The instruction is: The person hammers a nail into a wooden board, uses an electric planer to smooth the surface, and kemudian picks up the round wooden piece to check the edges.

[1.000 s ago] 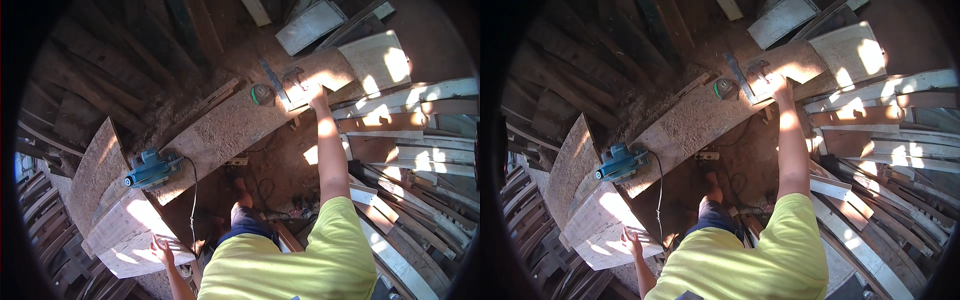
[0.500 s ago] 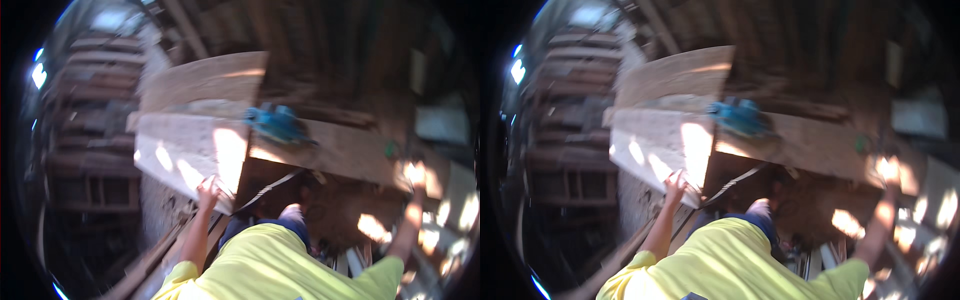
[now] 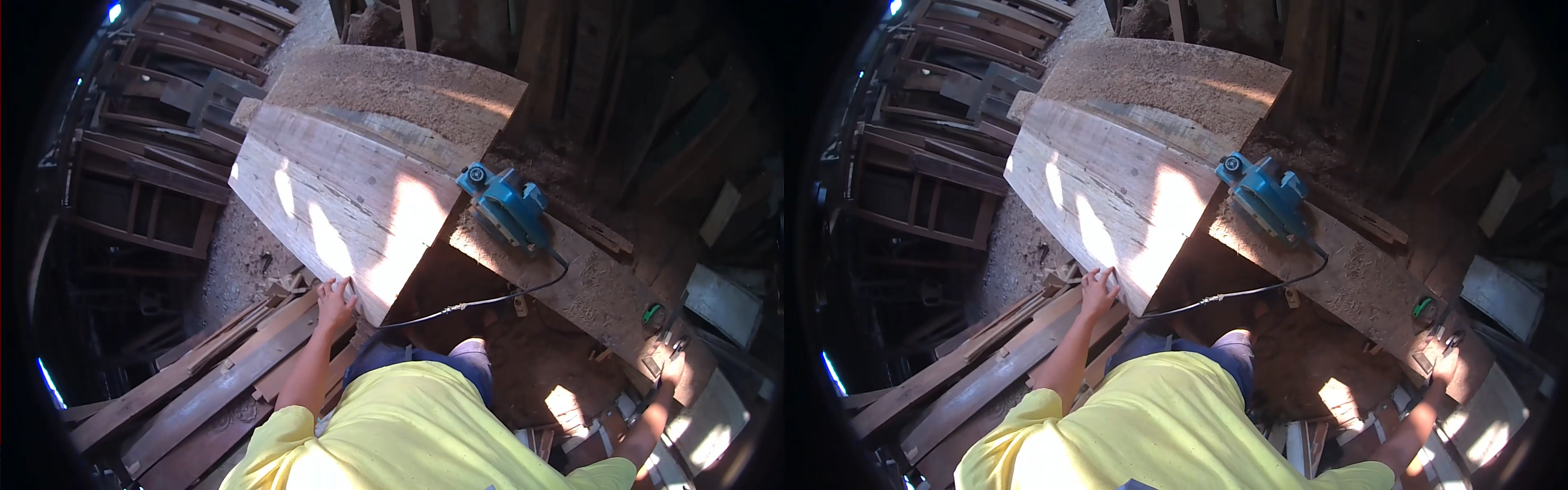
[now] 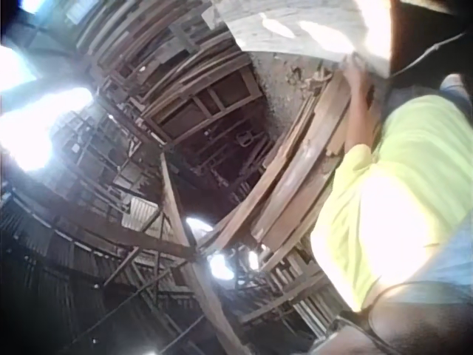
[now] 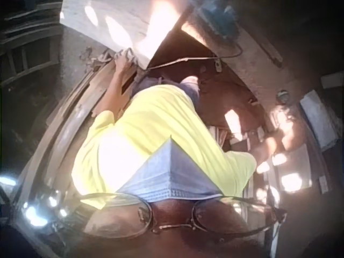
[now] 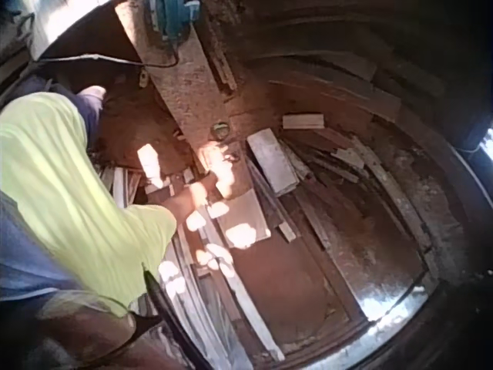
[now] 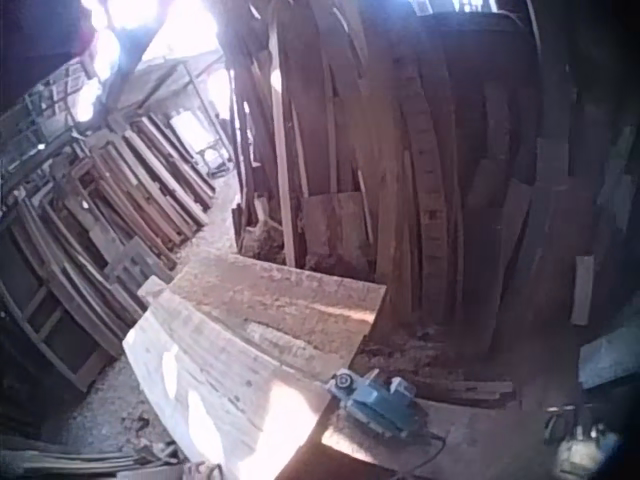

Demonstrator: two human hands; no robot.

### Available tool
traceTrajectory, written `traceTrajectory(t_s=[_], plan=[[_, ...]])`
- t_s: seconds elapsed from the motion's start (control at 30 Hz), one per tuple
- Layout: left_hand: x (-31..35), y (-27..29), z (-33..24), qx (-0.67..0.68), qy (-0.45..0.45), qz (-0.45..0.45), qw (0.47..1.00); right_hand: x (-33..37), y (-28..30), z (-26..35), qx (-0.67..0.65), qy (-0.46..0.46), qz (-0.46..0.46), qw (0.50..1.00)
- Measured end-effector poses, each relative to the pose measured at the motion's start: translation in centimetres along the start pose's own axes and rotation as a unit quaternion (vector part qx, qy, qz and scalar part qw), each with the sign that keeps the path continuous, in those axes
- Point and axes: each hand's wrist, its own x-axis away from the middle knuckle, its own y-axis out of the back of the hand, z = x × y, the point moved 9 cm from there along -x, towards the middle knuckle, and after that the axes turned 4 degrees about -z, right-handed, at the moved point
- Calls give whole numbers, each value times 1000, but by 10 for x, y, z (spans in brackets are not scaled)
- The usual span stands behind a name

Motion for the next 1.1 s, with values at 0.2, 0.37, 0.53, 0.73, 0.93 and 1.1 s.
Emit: traceTrajectory(t_s=[0.2,0.37,0.53,0.73,0.93,1.1], plan=[[10,35,-1,0,1,-31,1000,-3,34,24,129,-70,13,989],[19,32,15,28,-12,-50,998,26,143,86,271,-12,-308,912],[-11,71,-66,108,-126,-105,980,48,234,156,128,-34,-231,964],[9,59,-194,379,-233,96,891,118,184,382,-165,70,-123,976],[23,67,-213,626,-213,345,666,270,128,748,-468,76,149,868],[-44,55,-103,579,-137,339,729,349,75,912,-498,20,247,831]])
